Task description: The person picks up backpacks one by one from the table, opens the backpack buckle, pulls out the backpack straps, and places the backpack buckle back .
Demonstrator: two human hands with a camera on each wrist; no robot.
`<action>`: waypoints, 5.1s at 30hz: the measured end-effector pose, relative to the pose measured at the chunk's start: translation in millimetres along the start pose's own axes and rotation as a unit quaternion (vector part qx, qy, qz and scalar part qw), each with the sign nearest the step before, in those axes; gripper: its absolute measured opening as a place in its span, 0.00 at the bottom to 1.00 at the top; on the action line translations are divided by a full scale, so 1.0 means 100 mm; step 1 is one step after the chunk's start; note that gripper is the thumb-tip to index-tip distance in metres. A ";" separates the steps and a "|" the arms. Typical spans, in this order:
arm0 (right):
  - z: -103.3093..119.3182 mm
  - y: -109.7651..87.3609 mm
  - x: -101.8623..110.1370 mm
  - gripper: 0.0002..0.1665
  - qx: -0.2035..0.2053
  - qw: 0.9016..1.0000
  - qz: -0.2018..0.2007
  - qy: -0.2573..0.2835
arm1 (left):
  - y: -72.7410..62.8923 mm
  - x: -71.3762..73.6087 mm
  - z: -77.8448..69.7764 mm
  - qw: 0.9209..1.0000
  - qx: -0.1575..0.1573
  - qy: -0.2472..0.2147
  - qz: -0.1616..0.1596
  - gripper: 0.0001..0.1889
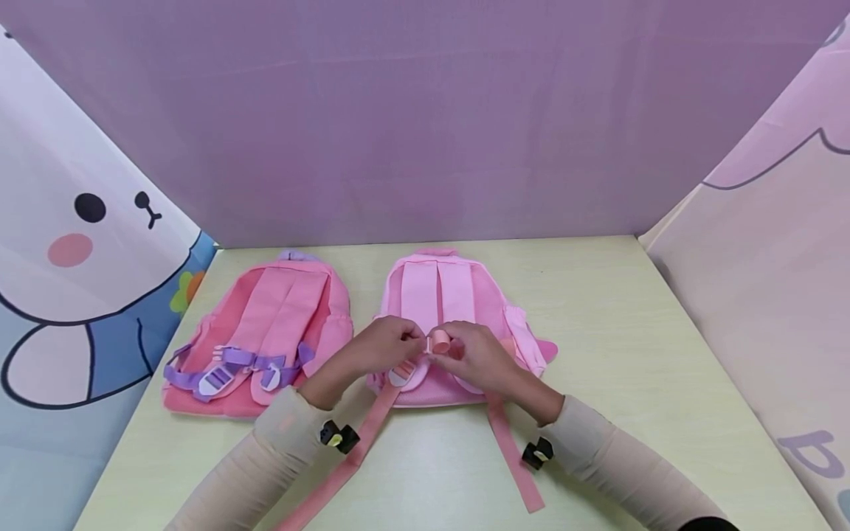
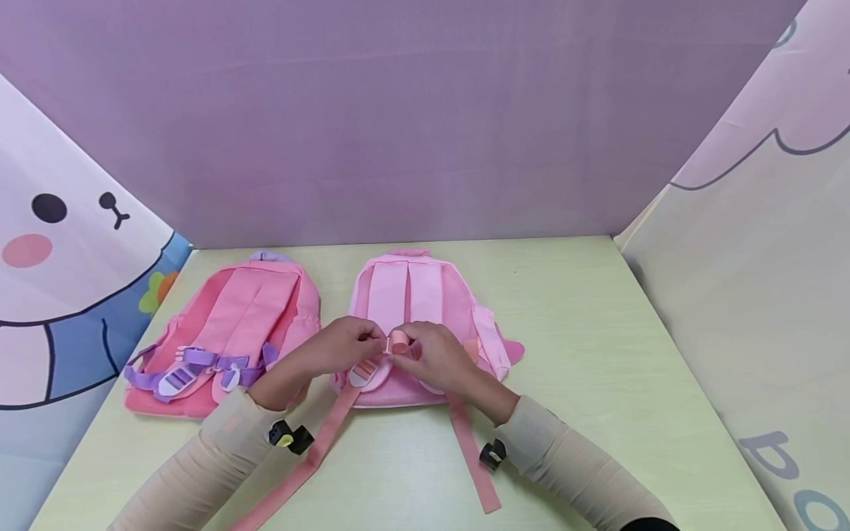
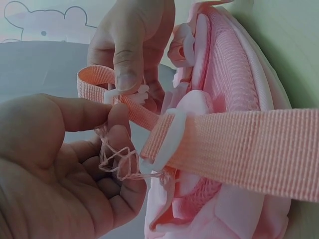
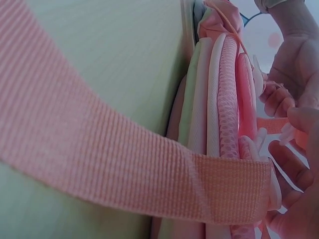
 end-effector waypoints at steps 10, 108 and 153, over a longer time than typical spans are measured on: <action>0.02 -0.01 0.02 0.13 0.000 1.000 -0.008 -0.007 | -0.02 0.00 -0.01 1.000 0.007 -0.022 -0.004 0.12; 0.04 0.00 -0.01 0.15 0.017 0.998 -0.041 -0.035 | -0.03 0.05 -0.02 0.998 0.051 -0.035 -0.012 0.12; 0.04 0.00 -0.01 0.16 -0.009 0.998 -0.039 -0.039 | -0.03 0.06 -0.03 0.998 0.045 -0.034 -0.010 0.12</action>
Point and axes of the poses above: each hand's wrist, its own y-axis towards the middle knuckle, its own x-axis out of the back of the hand, z = x × y, the point moved 7 cm from there along y, towards the middle knuckle, and after that the axes turned 10 degrees about -x, right-handed, at the moved point
